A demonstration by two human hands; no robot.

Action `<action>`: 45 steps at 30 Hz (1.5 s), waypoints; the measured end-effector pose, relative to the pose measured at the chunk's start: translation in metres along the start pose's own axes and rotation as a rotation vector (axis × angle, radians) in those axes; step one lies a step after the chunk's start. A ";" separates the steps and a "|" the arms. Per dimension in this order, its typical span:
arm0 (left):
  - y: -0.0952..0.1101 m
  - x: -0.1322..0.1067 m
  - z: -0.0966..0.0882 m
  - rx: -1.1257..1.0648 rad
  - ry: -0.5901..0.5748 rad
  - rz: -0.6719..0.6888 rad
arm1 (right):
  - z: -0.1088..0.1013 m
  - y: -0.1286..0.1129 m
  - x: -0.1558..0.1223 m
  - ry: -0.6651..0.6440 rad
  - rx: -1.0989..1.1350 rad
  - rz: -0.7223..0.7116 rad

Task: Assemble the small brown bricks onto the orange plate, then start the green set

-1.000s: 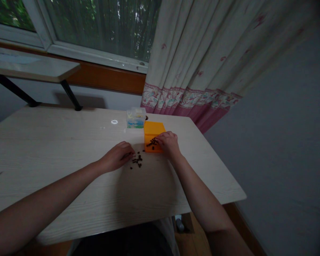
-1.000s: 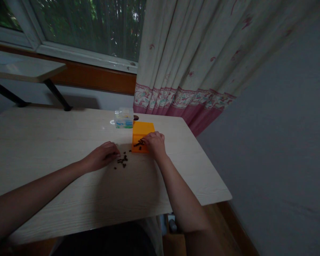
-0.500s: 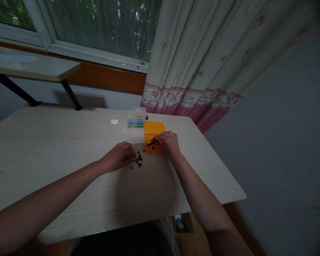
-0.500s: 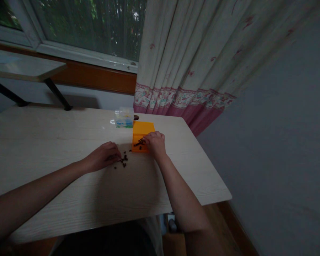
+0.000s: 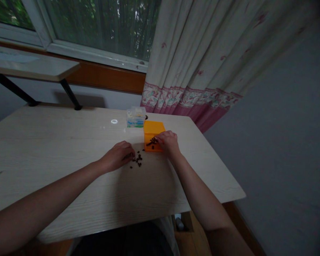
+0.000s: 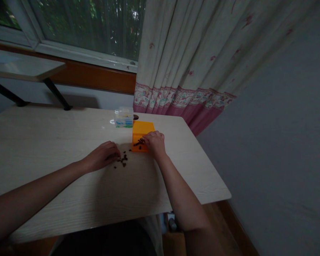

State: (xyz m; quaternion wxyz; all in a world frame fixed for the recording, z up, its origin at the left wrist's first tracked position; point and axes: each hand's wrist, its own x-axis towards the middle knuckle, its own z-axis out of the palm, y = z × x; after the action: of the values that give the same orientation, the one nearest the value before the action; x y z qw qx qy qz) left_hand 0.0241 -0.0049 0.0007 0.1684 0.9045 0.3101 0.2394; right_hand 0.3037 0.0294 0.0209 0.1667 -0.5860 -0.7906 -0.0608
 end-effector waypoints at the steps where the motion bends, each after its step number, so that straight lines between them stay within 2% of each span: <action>1: 0.000 0.000 0.000 0.009 0.003 -0.002 | 0.000 0.000 0.000 -0.003 -0.003 -0.002; 15: -0.001 0.000 0.002 0.066 0.036 -0.037 | 0.002 -0.003 0.000 0.028 0.007 -0.018; 19: 0.000 0.000 0.001 0.037 0.066 -0.073 | -0.002 -0.011 -0.003 0.077 0.066 -0.090; 25: -0.001 0.001 0.000 -0.008 0.114 -0.089 | -0.010 -0.039 -0.012 0.027 0.190 -0.323; 29: -0.003 0.000 0.000 -0.028 0.137 -0.061 | -0.008 -0.053 -0.019 0.018 0.238 -0.419; 40: -0.001 0.000 -0.001 -0.049 0.137 -0.044 | 0.001 -0.064 -0.022 0.073 0.265 -0.492; 45: -0.003 0.000 0.001 -0.039 0.154 -0.036 | 0.006 -0.063 -0.022 0.153 0.303 -0.549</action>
State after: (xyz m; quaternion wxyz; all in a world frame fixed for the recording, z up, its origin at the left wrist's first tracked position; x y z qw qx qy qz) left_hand 0.0228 -0.0030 -0.0013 0.1660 0.8741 0.3339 0.3113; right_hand 0.2491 -0.0082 0.0140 0.2885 -0.3129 -0.9045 -0.0291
